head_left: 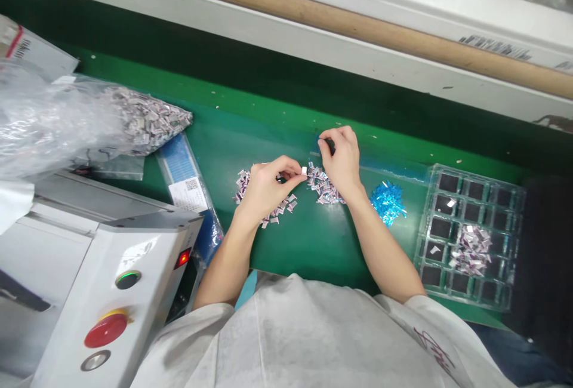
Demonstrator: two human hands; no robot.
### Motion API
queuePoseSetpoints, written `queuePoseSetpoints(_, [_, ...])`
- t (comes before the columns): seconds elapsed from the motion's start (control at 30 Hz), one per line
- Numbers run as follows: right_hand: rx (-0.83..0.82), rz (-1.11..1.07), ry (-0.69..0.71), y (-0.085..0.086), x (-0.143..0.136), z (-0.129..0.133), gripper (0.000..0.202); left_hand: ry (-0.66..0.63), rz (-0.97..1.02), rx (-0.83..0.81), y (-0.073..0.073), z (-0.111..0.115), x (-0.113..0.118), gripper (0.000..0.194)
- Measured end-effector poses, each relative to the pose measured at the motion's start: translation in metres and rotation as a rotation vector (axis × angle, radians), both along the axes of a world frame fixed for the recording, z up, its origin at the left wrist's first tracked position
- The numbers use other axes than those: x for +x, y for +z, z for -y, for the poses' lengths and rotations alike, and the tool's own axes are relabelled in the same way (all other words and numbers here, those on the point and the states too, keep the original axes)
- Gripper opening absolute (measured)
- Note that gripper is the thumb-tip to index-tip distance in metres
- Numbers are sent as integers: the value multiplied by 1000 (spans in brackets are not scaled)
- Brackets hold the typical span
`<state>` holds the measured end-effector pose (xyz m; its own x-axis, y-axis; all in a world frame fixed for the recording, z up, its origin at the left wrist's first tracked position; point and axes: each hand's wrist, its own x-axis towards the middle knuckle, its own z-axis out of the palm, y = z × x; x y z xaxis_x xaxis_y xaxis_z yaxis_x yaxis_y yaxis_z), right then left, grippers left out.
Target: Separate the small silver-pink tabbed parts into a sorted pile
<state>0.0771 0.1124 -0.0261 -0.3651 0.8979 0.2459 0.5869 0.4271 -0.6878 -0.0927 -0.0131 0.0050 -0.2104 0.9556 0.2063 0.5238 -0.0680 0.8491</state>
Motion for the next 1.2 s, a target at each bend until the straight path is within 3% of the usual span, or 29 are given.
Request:
queuePoseSetpoints(0.23, [-18,-98,47,15,1,6,14,57,-19,-4,-1,-1,1,20])
queuePoseSetpoints(0.5, [-237,-292,347,43,9,22,13,98,7,-8,-2,-3,1,26])
queuePoseSetpoints(0.73, [-233,-258,406,40,7,24,14,101,5,-25,-2,-2,1,27])
queuePoseSetpoints(1.2, [-239,-228,392,33,8,23,17,102,4,-67,0,-1,2,24])
